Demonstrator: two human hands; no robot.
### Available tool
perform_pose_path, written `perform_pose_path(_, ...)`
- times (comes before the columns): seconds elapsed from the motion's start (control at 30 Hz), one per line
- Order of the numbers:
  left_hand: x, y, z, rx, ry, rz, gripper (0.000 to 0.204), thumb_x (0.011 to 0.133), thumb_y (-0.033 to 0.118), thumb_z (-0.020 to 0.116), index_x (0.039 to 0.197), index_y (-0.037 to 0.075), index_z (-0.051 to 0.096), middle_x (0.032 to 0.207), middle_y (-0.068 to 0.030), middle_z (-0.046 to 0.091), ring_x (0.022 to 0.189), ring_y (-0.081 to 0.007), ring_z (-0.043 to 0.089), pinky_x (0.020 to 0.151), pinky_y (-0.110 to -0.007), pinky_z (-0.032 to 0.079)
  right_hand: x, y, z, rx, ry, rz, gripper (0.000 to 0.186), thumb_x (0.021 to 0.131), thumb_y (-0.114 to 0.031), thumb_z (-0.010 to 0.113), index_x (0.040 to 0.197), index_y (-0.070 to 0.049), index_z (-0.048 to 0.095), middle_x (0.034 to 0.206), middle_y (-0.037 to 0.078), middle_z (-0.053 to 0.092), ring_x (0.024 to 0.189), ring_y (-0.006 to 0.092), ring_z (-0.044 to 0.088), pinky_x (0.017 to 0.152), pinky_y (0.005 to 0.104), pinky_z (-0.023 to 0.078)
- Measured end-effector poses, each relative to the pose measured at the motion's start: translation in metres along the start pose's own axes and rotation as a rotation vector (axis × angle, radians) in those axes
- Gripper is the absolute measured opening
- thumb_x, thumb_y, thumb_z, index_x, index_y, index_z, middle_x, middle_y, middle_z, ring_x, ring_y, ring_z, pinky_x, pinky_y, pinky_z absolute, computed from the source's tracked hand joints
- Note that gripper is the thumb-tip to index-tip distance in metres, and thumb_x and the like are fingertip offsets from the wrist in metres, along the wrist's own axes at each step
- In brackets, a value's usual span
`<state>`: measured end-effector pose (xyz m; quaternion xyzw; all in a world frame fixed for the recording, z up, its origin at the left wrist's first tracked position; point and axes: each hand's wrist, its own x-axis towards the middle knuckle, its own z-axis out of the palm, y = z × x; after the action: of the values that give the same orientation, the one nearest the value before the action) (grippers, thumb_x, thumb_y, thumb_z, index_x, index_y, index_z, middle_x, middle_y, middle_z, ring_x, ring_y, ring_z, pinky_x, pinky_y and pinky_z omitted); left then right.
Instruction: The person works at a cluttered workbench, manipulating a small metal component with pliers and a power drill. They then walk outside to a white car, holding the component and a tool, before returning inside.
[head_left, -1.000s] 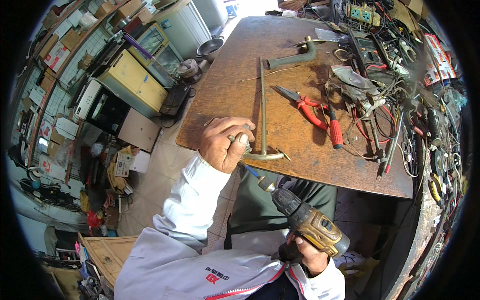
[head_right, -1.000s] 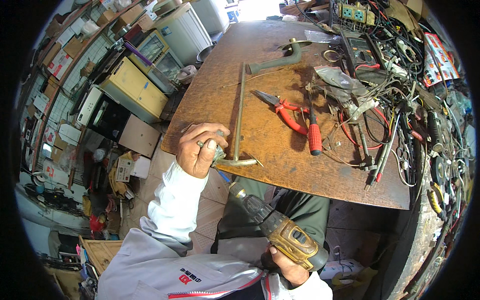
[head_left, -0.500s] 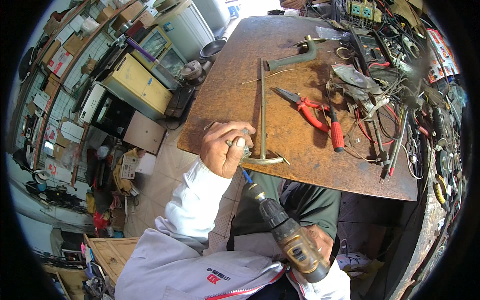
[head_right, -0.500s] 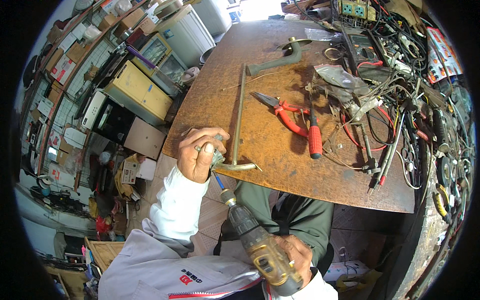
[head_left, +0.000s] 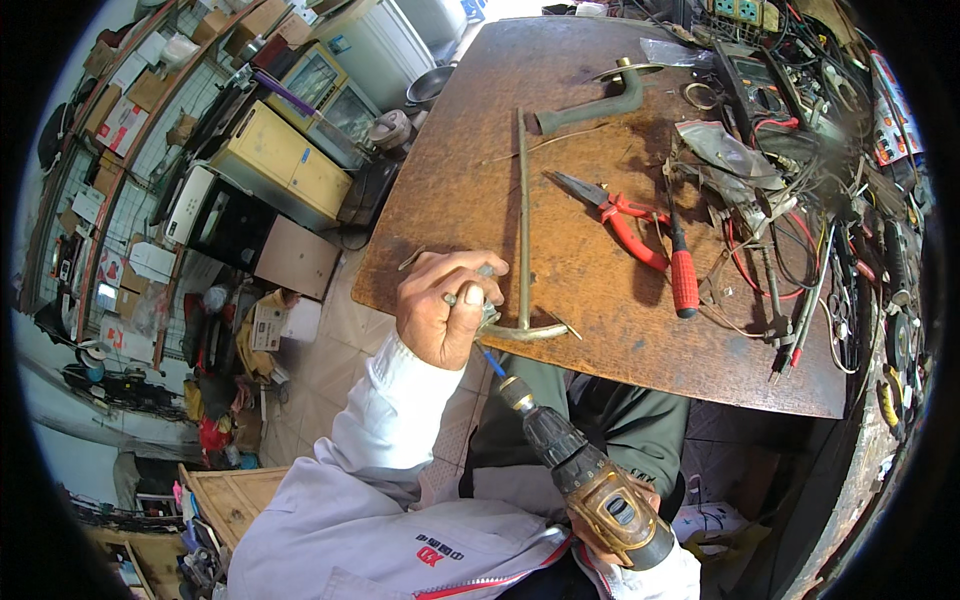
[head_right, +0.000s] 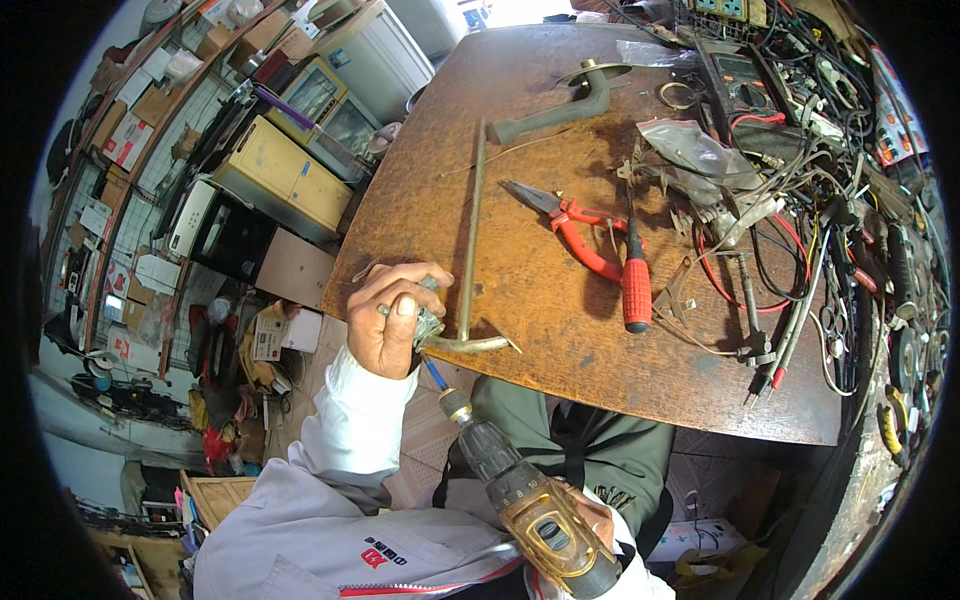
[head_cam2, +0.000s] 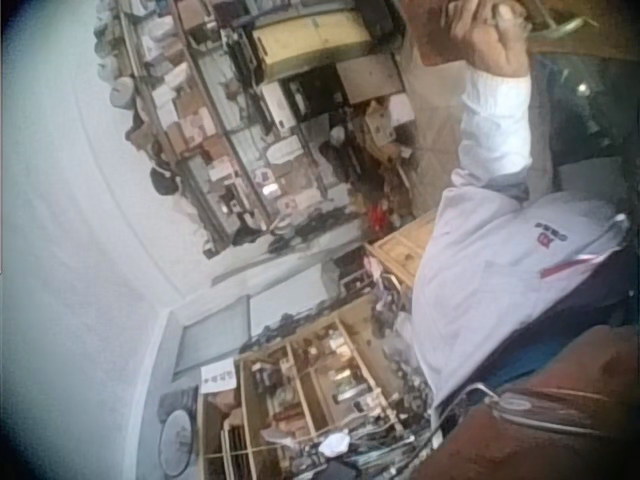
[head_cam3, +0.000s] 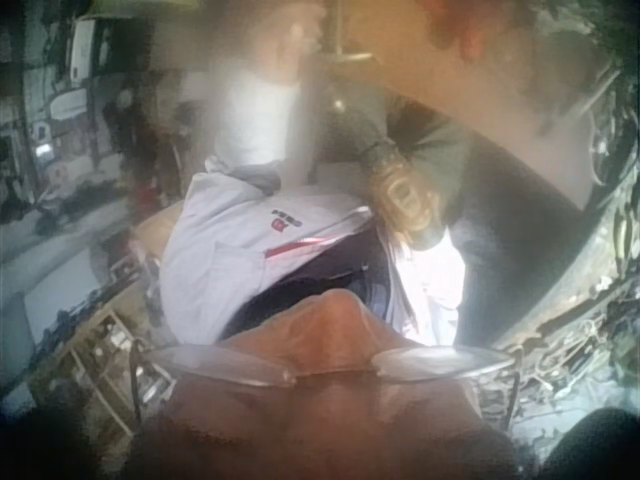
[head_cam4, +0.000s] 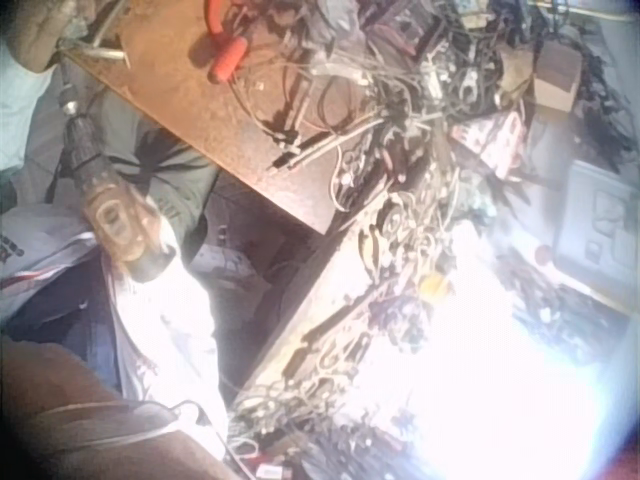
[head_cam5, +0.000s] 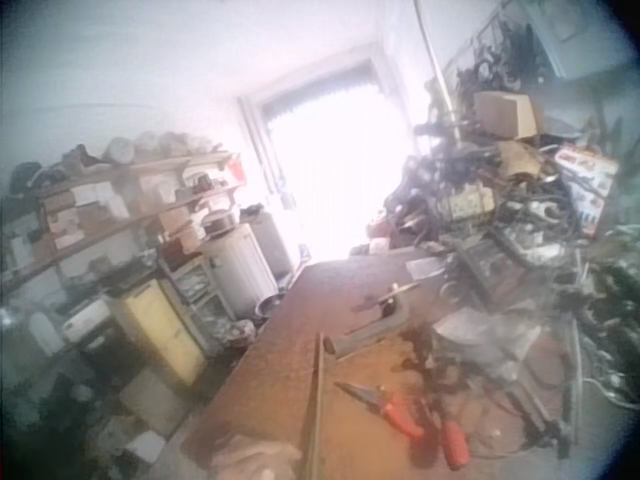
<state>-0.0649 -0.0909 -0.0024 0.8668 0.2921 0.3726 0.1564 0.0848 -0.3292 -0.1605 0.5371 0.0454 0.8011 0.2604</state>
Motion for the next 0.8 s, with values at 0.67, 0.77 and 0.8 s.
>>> perform_pose_path(0.67, 0.001, 0.001, -0.006, 0.020, -0.024, -0.009, 0.054, 0.104, 0.038, 0.041, 0.075, -0.001, 0.065, 0.098, -0.0152, 0.071, 0.084, -0.0278, 0.063, 0.079, -0.038, 0.048, -0.037, -0.021, -0.055, -0.286, -0.487, 0.255, 0.074, 0.078, -0.034, 0.082, 0.125, 0.008, 0.043, 0.110, 0.024, 0.058, 0.089, 0.0278, 0.065, 0.076, 0.0369, 0.056)
perform_pose_path(0.77, -0.003, -0.001, -0.008, 0.024, -0.022, -0.025, 0.053, 0.104, 0.038, 0.041, 0.076, -0.001, 0.065, 0.099, -0.0154, 0.071, 0.085, -0.0281, 0.063, 0.080, -0.038, 0.048, -0.029, -0.033, 0.004, -0.383, -0.010, 0.358, 0.069, 0.079, -0.034, 0.081, 0.122, 0.007, 0.046, 0.107, 0.024, 0.058, 0.086, 0.0284, 0.066, 0.074, 0.0379, 0.056)
perform_pose_path(0.8, -0.003, 0.000, -0.007, 0.024, -0.021, -0.027, 0.053, 0.104, 0.038, 0.042, 0.076, -0.001, 0.065, 0.099, -0.0155, 0.071, 0.085, -0.0282, 0.064, 0.081, -0.039, 0.048, -0.029, -0.034, 0.011, -0.394, 0.063, 0.371, 0.068, 0.079, -0.034, 0.081, 0.122, 0.007, 0.047, 0.106, 0.023, 0.059, 0.085, 0.0286, 0.066, 0.073, 0.0383, 0.056)
